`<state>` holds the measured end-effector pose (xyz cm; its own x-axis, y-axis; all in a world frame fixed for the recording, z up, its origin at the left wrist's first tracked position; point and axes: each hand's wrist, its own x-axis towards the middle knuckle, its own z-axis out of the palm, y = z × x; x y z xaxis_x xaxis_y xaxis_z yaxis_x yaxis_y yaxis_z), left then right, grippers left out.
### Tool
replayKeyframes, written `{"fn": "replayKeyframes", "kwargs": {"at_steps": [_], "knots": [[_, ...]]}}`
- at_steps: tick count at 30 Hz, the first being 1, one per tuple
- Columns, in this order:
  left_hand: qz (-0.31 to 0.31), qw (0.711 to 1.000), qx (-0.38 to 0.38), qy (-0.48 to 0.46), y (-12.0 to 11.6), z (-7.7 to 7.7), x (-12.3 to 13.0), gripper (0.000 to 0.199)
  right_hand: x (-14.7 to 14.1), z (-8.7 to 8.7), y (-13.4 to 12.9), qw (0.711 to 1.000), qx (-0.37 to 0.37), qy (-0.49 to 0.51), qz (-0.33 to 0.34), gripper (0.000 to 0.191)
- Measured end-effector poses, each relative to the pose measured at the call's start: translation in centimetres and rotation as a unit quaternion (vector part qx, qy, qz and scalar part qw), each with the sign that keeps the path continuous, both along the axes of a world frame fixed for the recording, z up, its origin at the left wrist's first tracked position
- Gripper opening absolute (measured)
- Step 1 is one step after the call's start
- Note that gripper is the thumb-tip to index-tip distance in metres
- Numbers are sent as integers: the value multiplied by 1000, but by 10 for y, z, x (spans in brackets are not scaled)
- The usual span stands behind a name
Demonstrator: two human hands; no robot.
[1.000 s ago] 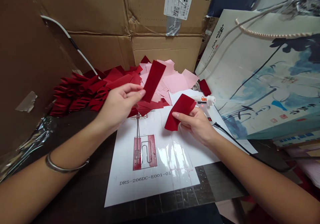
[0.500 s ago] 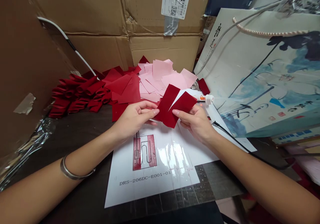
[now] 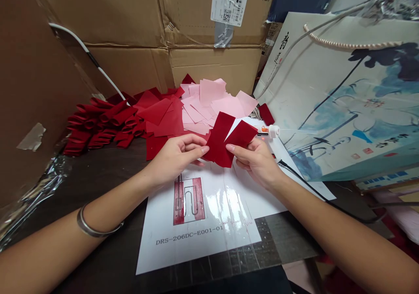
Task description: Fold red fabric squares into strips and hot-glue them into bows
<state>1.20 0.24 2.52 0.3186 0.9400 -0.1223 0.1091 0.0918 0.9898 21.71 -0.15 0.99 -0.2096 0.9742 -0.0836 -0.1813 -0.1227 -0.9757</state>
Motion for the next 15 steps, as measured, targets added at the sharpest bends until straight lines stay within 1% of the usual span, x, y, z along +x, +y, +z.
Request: {"fn": "replayKeyframes", "kwargs": {"at_steps": [2, 3, 4, 5, 6, 7, 8, 9, 10, 11, 12, 13, 14, 15], "knots": [[6, 1000, 18, 12, 1, 0, 1, 23, 1, -1, 0, 1000, 2, 8, 4, 25], [21, 999, 34, 23, 3, 2, 0, 22, 1, -1, 0, 1000, 1, 10, 4, 24], [47, 996, 61, 38, 6, 5, -3, 22, 1, 0, 0, 1000, 0, 10, 2, 23], [88, 989, 101, 57, 11, 9, -8, 21, 1, 0, -1, 1000, -3, 8, -2, 22], [138, 976, 149, 81, 17, 15, -16, 20, 1, 1, -1, 1000, -5, 5, -7, 21], [202, 949, 216, 106, 24, 21, -27, 20, 1, 1, -2, 1000, -8, 2, -10, 20], [257, 914, 280, 142, 33, 27, -41, 22, 1, 1, -2, 1000, -11, 0, -12, 20], [307, 869, 340, 189, 42, 32, -57, 25, 0, 1, -3, 1000, -14, -2, -11, 20], [358, 817, 384, 239, 52, 36, -74, 29, 0, 1, -3, 1000, -17, -2, -9, 21], [394, 767, 413, 292, 61, 39, -91, 32, -1, 1, -3, 1000, -18, -1, -5, 22], [407, 736, 416, 347, 68, 40, -106, 34, -1, 0, -3, 1000, -19, 0, 0, 22], [440, 704, 406, 381, 75, 39, -119, 34, -2, -1, -2, 1000, -18, 0, 4, 22], [451, 694, 379, 414, 80, 38, -129, 34, -2, -3, -2, 1000, -18, -1, 6, 22], [445, 690, 353, 449, 83, 36, -136, 36, -2, -4, -2, 1000, -17, -6, 8, 22]]}}
